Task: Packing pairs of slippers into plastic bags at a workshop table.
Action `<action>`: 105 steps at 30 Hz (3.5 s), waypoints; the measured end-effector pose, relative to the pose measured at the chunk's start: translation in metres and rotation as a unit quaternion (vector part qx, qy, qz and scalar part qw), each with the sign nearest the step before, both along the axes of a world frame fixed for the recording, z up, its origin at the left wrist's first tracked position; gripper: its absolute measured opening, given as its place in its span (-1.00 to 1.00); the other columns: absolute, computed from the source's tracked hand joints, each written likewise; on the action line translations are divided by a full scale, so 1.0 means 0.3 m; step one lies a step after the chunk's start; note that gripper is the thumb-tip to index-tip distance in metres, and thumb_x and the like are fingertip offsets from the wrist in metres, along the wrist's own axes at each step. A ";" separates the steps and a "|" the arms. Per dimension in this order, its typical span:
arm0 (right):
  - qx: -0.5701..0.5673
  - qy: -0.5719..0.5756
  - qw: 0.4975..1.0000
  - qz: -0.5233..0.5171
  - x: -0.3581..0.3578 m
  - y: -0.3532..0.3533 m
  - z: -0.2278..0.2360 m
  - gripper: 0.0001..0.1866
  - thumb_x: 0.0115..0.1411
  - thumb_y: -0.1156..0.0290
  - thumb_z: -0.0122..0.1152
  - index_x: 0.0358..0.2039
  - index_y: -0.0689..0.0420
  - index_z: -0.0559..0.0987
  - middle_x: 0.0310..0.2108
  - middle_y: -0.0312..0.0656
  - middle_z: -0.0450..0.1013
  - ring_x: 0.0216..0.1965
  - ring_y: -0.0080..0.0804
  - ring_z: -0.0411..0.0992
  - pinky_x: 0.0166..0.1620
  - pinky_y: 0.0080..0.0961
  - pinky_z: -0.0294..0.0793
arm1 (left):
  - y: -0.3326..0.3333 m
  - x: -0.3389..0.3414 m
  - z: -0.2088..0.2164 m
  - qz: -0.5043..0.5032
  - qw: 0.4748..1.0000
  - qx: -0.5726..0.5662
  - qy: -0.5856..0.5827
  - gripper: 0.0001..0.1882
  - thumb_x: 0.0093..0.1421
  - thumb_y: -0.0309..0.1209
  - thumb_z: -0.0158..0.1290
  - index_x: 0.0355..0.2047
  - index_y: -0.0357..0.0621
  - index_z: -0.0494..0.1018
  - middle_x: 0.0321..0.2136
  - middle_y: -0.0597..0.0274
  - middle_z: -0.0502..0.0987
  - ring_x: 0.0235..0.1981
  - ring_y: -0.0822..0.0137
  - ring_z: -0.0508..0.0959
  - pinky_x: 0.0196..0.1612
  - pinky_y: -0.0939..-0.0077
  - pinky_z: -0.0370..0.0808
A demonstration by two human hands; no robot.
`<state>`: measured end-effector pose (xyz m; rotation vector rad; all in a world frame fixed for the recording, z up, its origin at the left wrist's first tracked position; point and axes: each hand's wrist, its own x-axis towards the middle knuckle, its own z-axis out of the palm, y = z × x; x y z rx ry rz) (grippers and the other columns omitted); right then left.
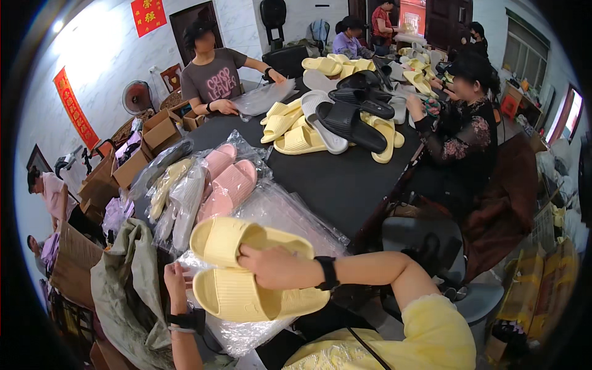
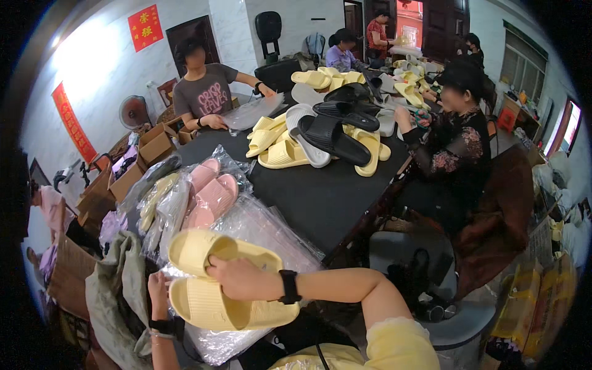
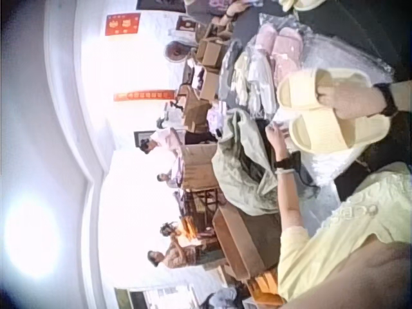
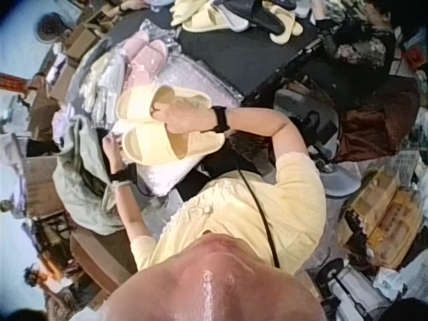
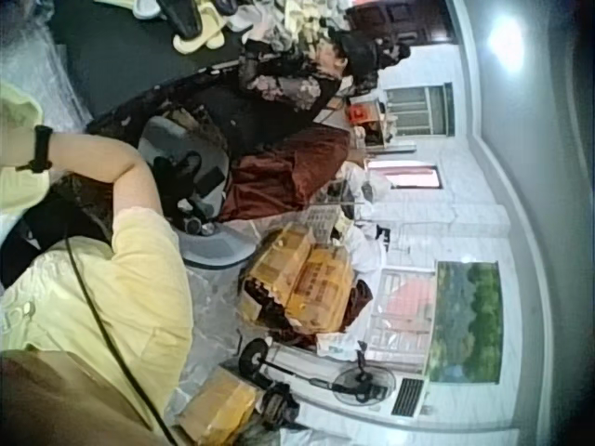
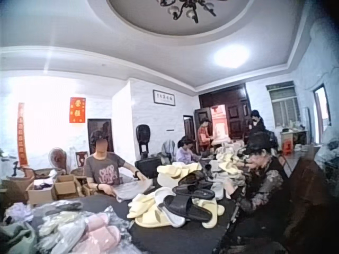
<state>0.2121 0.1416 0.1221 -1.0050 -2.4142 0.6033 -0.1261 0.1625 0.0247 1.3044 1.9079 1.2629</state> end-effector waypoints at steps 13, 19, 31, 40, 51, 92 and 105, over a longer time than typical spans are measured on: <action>-0.066 0.020 0.994 -0.083 0.094 0.141 -0.275 -0.80 -0.14 0.60 -0.04 -0.42 0.23 0.42 -0.32 -0.02 0.33 -0.30 -0.01 0.36 -0.29 -0.20 0.35 | -0.039 0.011 0.011 -0.091 0.988 0.008 -0.122 -0.84 0.21 -0.55 -0.15 -0.18 -0.26 0.26 -0.48 0.18 0.45 -0.73 0.49 0.40 -0.69 0.65 0.36; -0.013 0.099 0.982 -0.159 0.265 0.185 -0.237 -0.72 -0.09 0.59 -0.05 -0.29 0.27 0.42 -0.20 0.02 0.36 -0.22 0.06 0.36 -0.21 -0.17 0.36 | -0.105 0.006 0.108 0.021 0.993 0.000 0.114 -0.48 0.16 -0.58 -0.07 0.14 -0.30 0.09 -0.27 0.04 0.44 -0.34 0.30 0.48 -0.27 0.56 0.43; -0.073 0.054 0.984 -0.156 0.268 0.205 -0.352 -0.68 -0.06 0.58 -0.05 -0.21 0.23 0.43 -0.13 -0.01 0.34 -0.15 0.05 0.34 -0.12 -0.20 0.36 | -0.529 0.390 -0.021 -0.097 0.902 -0.136 0.398 -0.17 0.13 0.02 -0.06 0.22 -0.32 -0.03 0.25 -0.18 -0.13 0.29 -0.14 -0.20 0.22 -0.03 -0.14; 0.002 0.173 0.939 -0.297 0.600 0.397 -0.253 -0.82 -0.04 0.55 0.02 -0.37 0.24 0.50 -0.50 0.07 0.45 -0.38 0.05 0.44 -0.29 -0.25 0.41 | -0.530 0.392 -0.079 -0.051 0.897 -0.118 0.423 -0.23 0.15 0.09 -0.17 0.21 -0.20 0.07 0.26 -0.09 -0.06 0.29 -0.09 -0.13 0.22 0.01 -0.11; 0.012 0.040 0.959 -0.281 0.995 0.566 -0.321 -0.75 -0.07 0.58 -0.02 -0.33 0.26 0.51 -0.39 0.03 0.46 -0.31 -0.10 0.43 -0.23 -0.41 0.37 | -0.522 0.396 -0.094 -0.037 0.884 -0.123 0.450 -0.25 0.17 0.09 -0.22 0.22 -0.17 0.06 0.25 -0.05 -0.03 0.29 -0.05 -0.12 0.22 0.00 -0.10; -0.158 0.189 0.932 -0.265 0.025 0.984 -0.274 -0.30 -0.17 0.00 0.34 -0.39 0.55 0.49 -0.46 0.04 0.48 -0.46 -0.31 0.45 -0.40 -0.43 0.39 | -0.535 0.383 -0.105 -0.013 0.920 -0.056 0.388 -0.23 0.04 0.05 0.01 0.17 -0.13 0.17 0.23 -0.06 0.04 0.26 -0.07 -0.01 0.19 -0.03 -0.04; 0.136 0.418 0.837 -0.325 0.229 0.941 0.141 -0.66 0.01 0.24 0.19 -0.38 0.29 0.42 -0.43 -0.15 0.41 -0.40 -0.44 0.35 -0.34 -0.46 0.36 | -0.531 0.382 -0.095 0.003 0.928 -0.040 0.370 -0.25 0.02 0.03 0.04 0.16 -0.08 0.19 0.23 -0.02 0.06 0.26 -0.03 -0.01 0.19 0.00 -0.04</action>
